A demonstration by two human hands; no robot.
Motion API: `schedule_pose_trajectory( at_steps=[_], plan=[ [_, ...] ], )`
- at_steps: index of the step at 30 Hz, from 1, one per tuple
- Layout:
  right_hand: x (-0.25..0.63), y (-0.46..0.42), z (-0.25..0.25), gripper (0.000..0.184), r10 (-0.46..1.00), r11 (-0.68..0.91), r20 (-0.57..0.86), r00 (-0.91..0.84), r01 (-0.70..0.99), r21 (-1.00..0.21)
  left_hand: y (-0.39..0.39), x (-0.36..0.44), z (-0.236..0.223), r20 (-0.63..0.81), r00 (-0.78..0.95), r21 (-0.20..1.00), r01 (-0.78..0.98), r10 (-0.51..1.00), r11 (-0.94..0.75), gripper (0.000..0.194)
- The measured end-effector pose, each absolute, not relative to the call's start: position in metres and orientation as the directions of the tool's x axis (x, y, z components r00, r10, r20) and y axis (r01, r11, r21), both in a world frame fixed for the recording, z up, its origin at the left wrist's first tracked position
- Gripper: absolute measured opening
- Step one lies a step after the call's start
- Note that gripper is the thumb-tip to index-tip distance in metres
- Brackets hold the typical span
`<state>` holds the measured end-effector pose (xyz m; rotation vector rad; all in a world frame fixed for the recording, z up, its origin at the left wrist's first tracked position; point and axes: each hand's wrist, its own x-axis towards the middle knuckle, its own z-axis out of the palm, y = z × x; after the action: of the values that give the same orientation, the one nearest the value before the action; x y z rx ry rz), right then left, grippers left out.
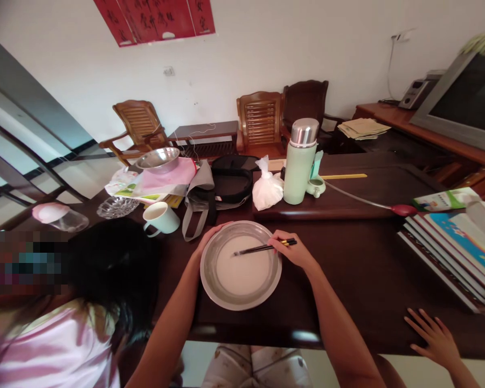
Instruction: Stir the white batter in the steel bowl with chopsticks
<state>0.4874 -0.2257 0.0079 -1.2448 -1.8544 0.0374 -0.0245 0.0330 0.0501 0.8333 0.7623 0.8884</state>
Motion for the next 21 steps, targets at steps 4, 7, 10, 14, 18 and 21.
schedule_pose_trajectory(
  at_steps=[4, 7, 10, 14, 18, 21],
  plan=[
    [0.494, -0.223, -0.010, 0.022, 0.719, 0.511, 0.679, -0.149, 0.775, -0.371, 0.032, -0.025, 0.052, -0.218, 0.427, 0.859, -0.343, 0.878, 0.380, 0.036],
    [0.500, -0.224, -0.019, 0.027, 0.693, 0.499, 0.705, -0.152, 0.807, -0.316, 0.032, -0.025, 0.052, -0.218, 0.423, 0.864, -0.335, 0.879, 0.376, 0.034],
    [0.507, -0.228, -0.027, 0.034, 0.675, 0.483, 0.723, -0.145, 0.828, -0.285, 0.033, -0.024, 0.051, -0.226, 0.413, 0.860, -0.340, 0.882, 0.380, 0.034],
    [0.505, -0.228, -0.026, 0.041, 0.671, 0.493, 0.725, -0.157, 0.824, -0.278, 0.033, -0.025, 0.049, -0.235, 0.426, 0.851, -0.344, 0.873, 0.397, 0.035],
    [0.495, -0.224, -0.012, 0.047, 0.681, 0.535, 0.709, -0.185, 0.786, -0.309, 0.033, -0.024, 0.052, -0.217, 0.422, 0.863, -0.338, 0.880, 0.375, 0.034],
    [0.487, -0.221, -0.001, 0.047, 0.711, 0.572, 0.671, -0.209, 0.727, -0.380, 0.032, -0.025, 0.052, -0.224, 0.422, 0.859, -0.340, 0.879, 0.382, 0.035]
  ],
)
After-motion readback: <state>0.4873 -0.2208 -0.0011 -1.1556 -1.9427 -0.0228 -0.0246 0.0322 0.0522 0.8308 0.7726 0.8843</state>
